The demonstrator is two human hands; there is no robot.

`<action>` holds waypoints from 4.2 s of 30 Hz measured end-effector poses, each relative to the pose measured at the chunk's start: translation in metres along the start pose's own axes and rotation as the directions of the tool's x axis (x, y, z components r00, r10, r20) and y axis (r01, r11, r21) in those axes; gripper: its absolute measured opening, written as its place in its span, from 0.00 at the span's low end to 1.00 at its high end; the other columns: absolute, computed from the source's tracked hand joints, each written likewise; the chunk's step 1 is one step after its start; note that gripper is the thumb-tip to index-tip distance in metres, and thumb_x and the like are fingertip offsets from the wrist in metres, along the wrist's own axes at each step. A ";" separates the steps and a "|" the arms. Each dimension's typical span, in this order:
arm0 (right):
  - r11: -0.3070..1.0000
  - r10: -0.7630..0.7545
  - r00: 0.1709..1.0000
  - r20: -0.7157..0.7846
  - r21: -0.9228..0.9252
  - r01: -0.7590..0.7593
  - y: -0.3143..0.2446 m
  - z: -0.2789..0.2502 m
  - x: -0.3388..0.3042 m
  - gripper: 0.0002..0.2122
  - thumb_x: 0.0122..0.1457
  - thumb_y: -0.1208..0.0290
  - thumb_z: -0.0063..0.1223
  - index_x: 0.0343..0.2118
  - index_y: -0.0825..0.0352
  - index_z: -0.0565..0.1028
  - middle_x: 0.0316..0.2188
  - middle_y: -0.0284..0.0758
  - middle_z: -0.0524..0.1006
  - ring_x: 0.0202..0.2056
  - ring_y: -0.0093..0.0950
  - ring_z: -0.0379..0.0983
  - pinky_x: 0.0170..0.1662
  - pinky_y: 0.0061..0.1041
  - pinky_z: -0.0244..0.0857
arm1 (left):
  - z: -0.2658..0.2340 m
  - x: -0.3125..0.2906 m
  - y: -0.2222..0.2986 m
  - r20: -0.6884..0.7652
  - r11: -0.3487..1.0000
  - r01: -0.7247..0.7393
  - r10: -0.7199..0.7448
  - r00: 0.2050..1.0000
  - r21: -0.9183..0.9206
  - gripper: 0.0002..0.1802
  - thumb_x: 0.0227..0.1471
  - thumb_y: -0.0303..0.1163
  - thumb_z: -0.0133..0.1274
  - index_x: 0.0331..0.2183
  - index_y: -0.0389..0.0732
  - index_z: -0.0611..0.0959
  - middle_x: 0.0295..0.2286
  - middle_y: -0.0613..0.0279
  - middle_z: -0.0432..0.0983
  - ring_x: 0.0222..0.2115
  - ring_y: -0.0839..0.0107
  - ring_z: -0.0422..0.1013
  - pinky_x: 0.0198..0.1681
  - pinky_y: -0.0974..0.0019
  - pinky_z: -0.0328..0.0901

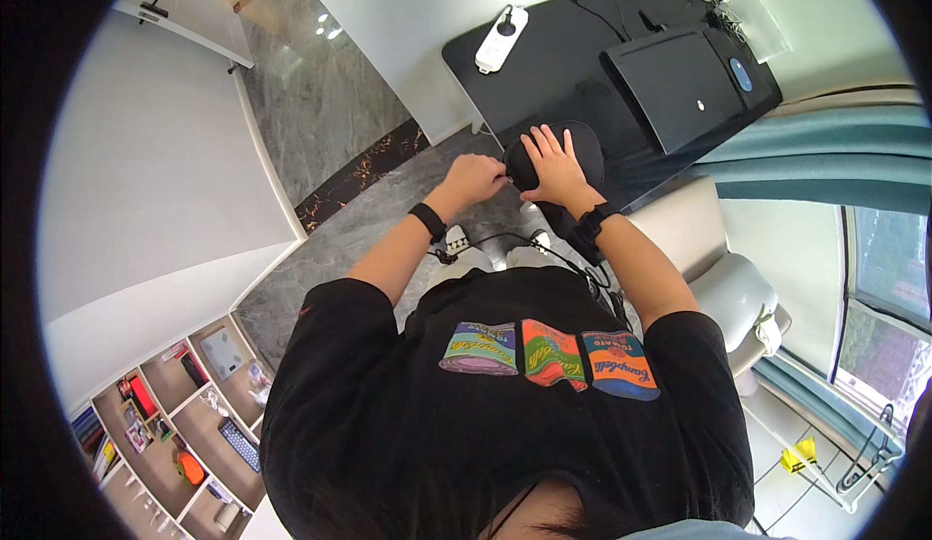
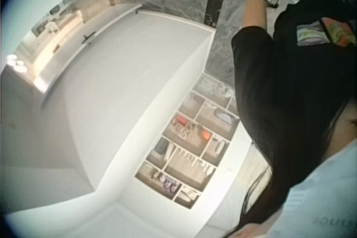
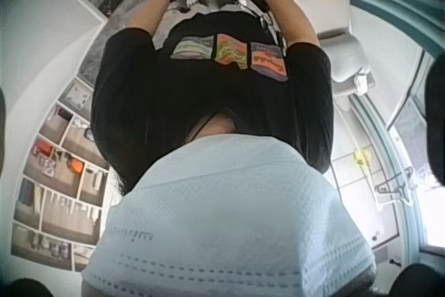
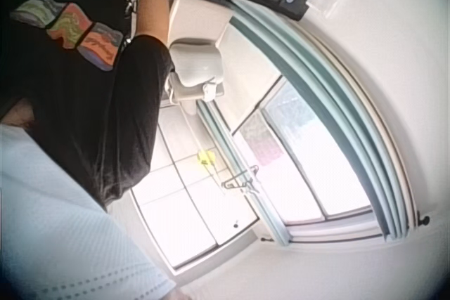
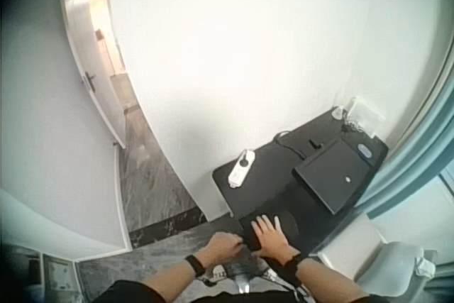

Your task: The person spreads and smooths a gray blanket over a bed, then walks to a desk to pack a white game controller and a cable into a black carrying case, which is placed on a shelf.

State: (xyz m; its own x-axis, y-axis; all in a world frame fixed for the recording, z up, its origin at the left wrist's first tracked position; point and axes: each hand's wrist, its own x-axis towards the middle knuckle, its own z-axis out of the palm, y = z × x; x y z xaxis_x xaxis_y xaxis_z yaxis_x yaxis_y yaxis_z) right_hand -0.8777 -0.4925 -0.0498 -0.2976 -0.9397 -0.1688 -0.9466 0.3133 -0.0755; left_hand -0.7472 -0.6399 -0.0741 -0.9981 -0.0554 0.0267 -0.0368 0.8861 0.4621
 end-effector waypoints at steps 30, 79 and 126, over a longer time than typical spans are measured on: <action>0.712 0.617 0.727 0.302 0.180 -0.679 -0.009 -0.026 -0.004 0.57 0.32 0.36 0.58 0.61 0.53 0.36 0.61 0.47 0.36 0.59 0.57 0.34 0.46 0.69 0.44 | 0.030 -0.016 0.016 -0.238 0.971 -0.157 0.111 0.965 -0.182 0.06 0.38 0.28 0.50 0.18 0.37 0.72 0.22 0.57 0.66 0.25 0.59 0.68 0.26 0.59 0.64; 1.000 0.016 0.994 0.106 -0.004 -0.015 -0.015 -0.016 -0.026 0.52 0.26 0.52 0.68 0.58 0.56 0.50 0.60 0.33 0.47 0.62 0.37 0.37 0.52 0.63 0.43 | 0.010 0.006 -0.036 -0.198 0.981 -0.194 0.195 0.961 0.026 0.08 0.43 0.33 0.52 0.20 0.41 0.72 0.19 0.61 0.68 0.20 0.61 0.70 0.22 0.62 0.64; 0.965 0.251 0.967 0.031 0.072 -0.253 0.015 0.000 0.032 0.33 0.40 0.35 0.48 0.50 0.46 0.66 0.55 0.39 0.55 0.57 0.50 0.43 0.50 0.66 0.37 | 0.010 0.033 -0.030 -0.247 0.997 -0.080 0.077 0.966 -0.004 0.10 0.43 0.36 0.52 0.18 0.43 0.74 0.17 0.61 0.71 0.21 0.60 0.70 0.23 0.59 0.64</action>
State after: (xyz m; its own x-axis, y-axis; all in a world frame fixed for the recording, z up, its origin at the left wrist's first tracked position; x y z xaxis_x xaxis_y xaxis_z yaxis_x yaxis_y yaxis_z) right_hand -0.9018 -0.5176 -0.0567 -0.5216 -0.8262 -0.2130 -0.8293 0.5496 -0.1010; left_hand -0.7799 -0.6632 -0.0961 -0.9547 -0.0995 0.2805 0.0435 0.8857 0.4623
